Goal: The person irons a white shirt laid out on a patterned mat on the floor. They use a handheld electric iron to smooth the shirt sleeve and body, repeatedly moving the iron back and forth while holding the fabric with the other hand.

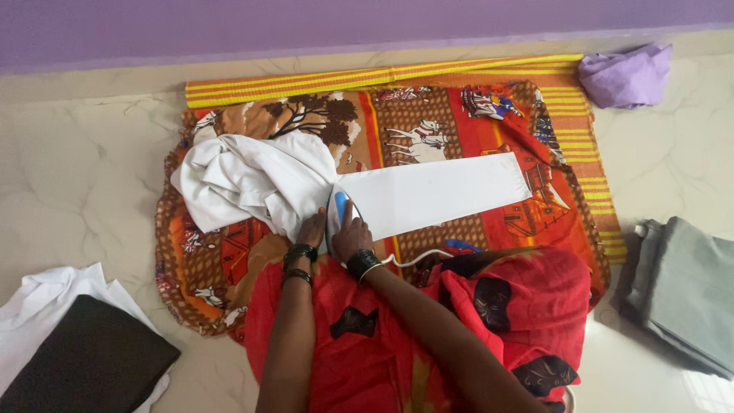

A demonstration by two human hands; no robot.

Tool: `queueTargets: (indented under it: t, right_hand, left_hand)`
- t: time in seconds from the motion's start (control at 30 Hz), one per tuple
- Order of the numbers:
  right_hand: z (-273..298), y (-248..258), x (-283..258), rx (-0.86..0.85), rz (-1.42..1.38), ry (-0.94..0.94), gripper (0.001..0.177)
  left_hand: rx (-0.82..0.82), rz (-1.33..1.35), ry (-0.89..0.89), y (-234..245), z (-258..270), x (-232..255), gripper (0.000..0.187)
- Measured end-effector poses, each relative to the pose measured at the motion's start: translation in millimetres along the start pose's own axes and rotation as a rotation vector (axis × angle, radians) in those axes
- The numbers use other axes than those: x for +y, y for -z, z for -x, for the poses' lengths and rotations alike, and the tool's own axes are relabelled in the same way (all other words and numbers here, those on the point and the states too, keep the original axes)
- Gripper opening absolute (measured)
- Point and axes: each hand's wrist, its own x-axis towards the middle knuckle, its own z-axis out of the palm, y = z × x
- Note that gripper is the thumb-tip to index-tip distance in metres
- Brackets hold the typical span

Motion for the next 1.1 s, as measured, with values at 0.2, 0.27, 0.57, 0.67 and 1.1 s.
queueTargets:
  t: [0.2, 0.27, 0.57, 0.67, 1.1]
  right_hand:
    - [14, 9, -8, -0.058, 0.017, -0.016, 0.093]
    - [4, 7, -9, -0.004, 0.006, -0.019, 0.094]
    - [-63, 19, 1, 0.082, 0.070, -0.072, 0.098]
    - [-78, 24, 12, 0.073, 0.130, -0.051, 0.098]
    - [-66, 59, 91, 0.053, 0.272, -0.005, 0.093]
  left_hand:
    - [0.069, 0.012, -0.111, -1, -2, -7, 0.076]
    - [0.022, 0.012, -0.095, 0, -2, -7, 0.076]
    - [-0.059, 0.107, -0.006, -2, -2, -8, 0.069]
    - [-0.019, 0.021, -0.183, -3, -2, -13, 0.071]
    - [-0.046, 0.113, -0.007, -3, 2, -18, 0.077]
